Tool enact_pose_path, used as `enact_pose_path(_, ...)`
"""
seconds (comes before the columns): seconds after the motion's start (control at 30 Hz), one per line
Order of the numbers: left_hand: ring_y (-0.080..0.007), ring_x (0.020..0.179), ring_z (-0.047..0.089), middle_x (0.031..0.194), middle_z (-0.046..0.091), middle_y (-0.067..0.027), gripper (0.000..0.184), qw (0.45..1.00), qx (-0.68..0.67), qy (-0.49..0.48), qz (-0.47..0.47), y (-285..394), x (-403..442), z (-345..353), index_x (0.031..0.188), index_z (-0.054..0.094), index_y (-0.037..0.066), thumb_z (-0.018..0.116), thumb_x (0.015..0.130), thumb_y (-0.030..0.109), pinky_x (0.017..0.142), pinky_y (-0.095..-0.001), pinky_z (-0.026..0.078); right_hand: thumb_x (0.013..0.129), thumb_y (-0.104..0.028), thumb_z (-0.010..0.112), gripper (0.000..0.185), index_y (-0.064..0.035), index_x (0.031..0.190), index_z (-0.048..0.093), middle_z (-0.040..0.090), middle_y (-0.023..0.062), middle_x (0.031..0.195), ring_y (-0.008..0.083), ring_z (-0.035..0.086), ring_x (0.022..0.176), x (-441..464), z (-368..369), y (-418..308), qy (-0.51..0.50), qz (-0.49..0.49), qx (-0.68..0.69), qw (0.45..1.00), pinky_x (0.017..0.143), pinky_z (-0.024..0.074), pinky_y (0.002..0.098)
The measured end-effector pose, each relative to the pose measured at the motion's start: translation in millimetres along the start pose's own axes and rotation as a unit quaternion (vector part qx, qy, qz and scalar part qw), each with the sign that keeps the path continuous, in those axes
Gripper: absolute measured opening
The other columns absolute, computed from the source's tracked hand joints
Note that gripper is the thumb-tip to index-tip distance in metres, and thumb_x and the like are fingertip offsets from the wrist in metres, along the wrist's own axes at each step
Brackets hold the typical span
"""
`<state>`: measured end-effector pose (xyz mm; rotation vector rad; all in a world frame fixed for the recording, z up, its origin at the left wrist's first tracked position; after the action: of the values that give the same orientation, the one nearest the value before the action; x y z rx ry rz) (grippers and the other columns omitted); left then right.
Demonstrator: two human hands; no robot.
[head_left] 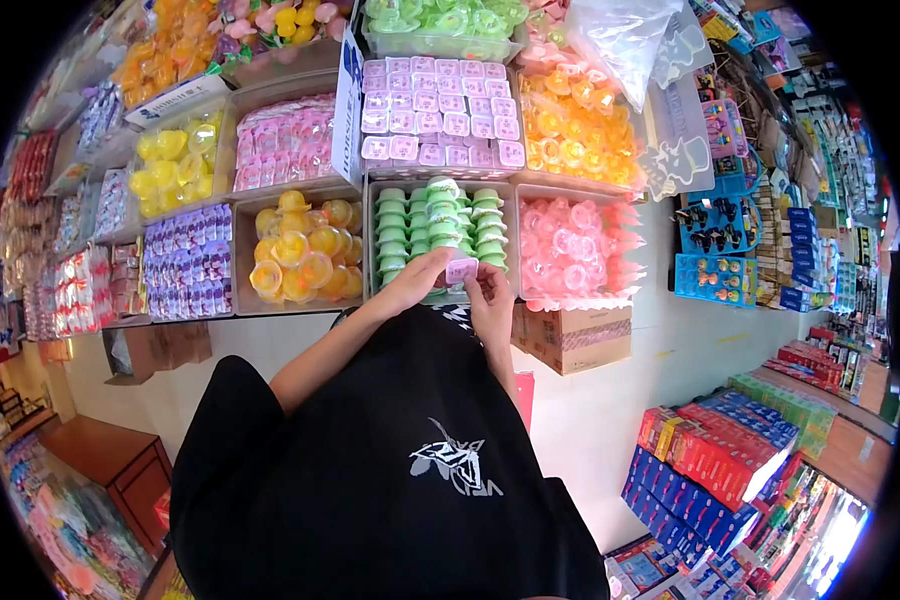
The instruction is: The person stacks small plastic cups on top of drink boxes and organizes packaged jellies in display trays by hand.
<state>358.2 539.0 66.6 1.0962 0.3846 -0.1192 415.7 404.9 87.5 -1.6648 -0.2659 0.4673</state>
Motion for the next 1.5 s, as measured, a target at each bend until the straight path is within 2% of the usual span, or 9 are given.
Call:
enact_pose_path(0.13, -0.0102, 0.089, 0.059, 0.106, 0.061, -0.0035, 0.046, 0.998, 0.063, -0.011, -0.004, 6.5, 11.0, -6.4, 0.128, 0.053, 0.004, 0.039, 0.105, 0.041, 0.080, -0.0266, 0.050, 0.095, -0.008, 0.062, 0.017, 0.0016, 0.109, 0.061, 0.063, 0.0023, 0.093, 0.0078, 0.058, 0.081, 23.9, 6.6, -7.4, -0.017, -0.012, -0.038, 0.999, 0.074, 0.0463, 0.0220)
enact_pose_path(0.43, -0.0142, 0.086, 0.064, 0.100, 0.065, -0.0052, 0.051, 0.989, -0.108, 0.100, -0.005, 30.6, 52.2, -41.3, 0.118, 0.059, 0.007, 0.038, 0.102, 0.051, 0.078, -0.0307, 0.051, 0.095, -0.011, 0.063, 0.019, 0.0025, 0.107, 0.062, 0.062, 0.0027, 0.087, 0.0085, 0.056, 0.077, 95.0, 53.1, -9.5, -0.025, 0.004, 0.081, 0.996, 0.069, 0.0441, 0.0229)
enact_pose_path(0.7, -0.0166, 0.091, 0.063, 0.099, 0.066, -0.0064, 0.056, 0.968, -0.205, 0.142, 0.005, 21.3, 105.0, -65.0, 0.106, 0.061, 0.005, 0.037, 0.102, 0.055, 0.083, -0.0339, 0.049, 0.092, -0.014, 0.065, 0.023, 0.0065, 0.104, 0.064, 0.064, 0.0043, 0.087, 0.0107, 0.057, 0.077, 182.2, 66.3, -13.9, -0.087, -0.033, -0.057, 0.994, 0.067, 0.0459, 0.0242)
enact_pose_path(0.87, -0.0149, 0.093, 0.061, 0.100, 0.066, -0.0059, 0.044, 0.977, -0.162, 0.141, 0.014, 21.7, 108.5, -69.2, 0.114, 0.057, 0.008, 0.042, 0.102, 0.048, 0.084, -0.0328, 0.048, 0.087, -0.012, 0.069, 0.025, 0.0071, 0.103, 0.066, 0.068, 0.0087, 0.084, 0.0132, 0.064, 0.071, 231.8, 70.5, 7.6, -0.135, -0.031, -0.151, 0.979, 0.060, 0.0518, 0.0263)
enact_pose_path(0.93, -0.0134, 0.093, 0.060, 0.101, 0.065, -0.0057, 0.038, 0.978, -0.143, 0.148, 0.021, 22.9, 104.6, -67.3, 0.123, 0.052, 0.011, 0.046, 0.102, 0.042, 0.084, -0.0312, 0.047, 0.087, -0.011, 0.068, 0.023, 0.0074, 0.101, 0.067, 0.068, 0.0087, 0.081, 0.0135, 0.064, 0.070, 230.3, 72.2, -0.2, -0.123, -0.004, -0.110, 0.986, 0.060, 0.0518, 0.0252)
enact_pose_path(1.03, -0.0132, 0.086, 0.060, 0.100, 0.065, -0.0055, 0.042, 0.972, -0.133, 0.185, 0.053, 24.6, 96.6, -65.4, 0.124, 0.051, 0.008, 0.051, 0.100, 0.042, 0.077, -0.0286, 0.048, 0.086, -0.008, 0.066, 0.022, 0.0093, 0.100, 0.066, 0.067, 0.0098, 0.082, 0.0135, 0.064, 0.070, 238.7, 70.4, 4.7, -0.148, 0.038, -0.096, 0.984, 0.059, 0.0540, 0.0246)
enact_pose_path(1.07, -0.0131, 0.092, 0.059, 0.105, 0.062, -0.0050, 0.045, 0.976, -0.122, 0.174, 0.042, 24.2, 94.9, -63.9, 0.133, 0.043, 0.009, 0.047, 0.102, 0.041, 0.083, -0.0299, 0.047, 0.086, -0.008, 0.066, 0.023, 0.0095, 0.101, 0.065, 0.066, 0.0097, 0.082, 0.0133, 0.064, 0.070, 243.6, 68.0, 8.4, -0.156, 0.051, -0.104, 0.981, 0.059, 0.0546, 0.0248)
enact_pose_path(1.33, -0.0131, 0.094, 0.058, 0.105, 0.060, -0.0050, 0.051, 0.975, -0.094, 0.185, 0.084, 23.1, 98.3, -67.7, 0.141, 0.035, 0.009, 0.045, 0.103, 0.042, 0.084, -0.0289, 0.046, 0.086, -0.011, 0.069, 0.019, 0.0052, 0.095, 0.065, 0.062, 0.0050, 0.077, 0.0125, 0.061, 0.063, 248.6, 69.1, 19.0, -0.116, 0.147, -0.053, 0.981, 0.054, 0.0557, 0.0255)
enact_pose_path(1.5, -0.0138, 0.093, 0.058, 0.105, 0.059, -0.0054, 0.055, 0.974, -0.099, 0.183, 0.085, 23.8, 96.2, -68.4, 0.145, 0.031, 0.010, 0.043, 0.104, 0.043, 0.082, -0.0288, 0.046, 0.086, -0.017, 0.072, 0.026, 0.0032, 0.101, 0.067, 0.065, 0.0056, 0.077, 0.0114, 0.062, 0.064, 245.6, 70.1, 24.3, -0.098, 0.122, -0.073, 0.985, 0.052, 0.0550, 0.0257)
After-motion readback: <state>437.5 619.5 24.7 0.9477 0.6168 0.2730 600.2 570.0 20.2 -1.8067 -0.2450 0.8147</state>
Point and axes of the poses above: each hand's wrist, its own x-axis towards the middle knuckle, its own z-axis out of the palm, y = z × x, the point moved 6 cm from there along x, towards the middle knuckle
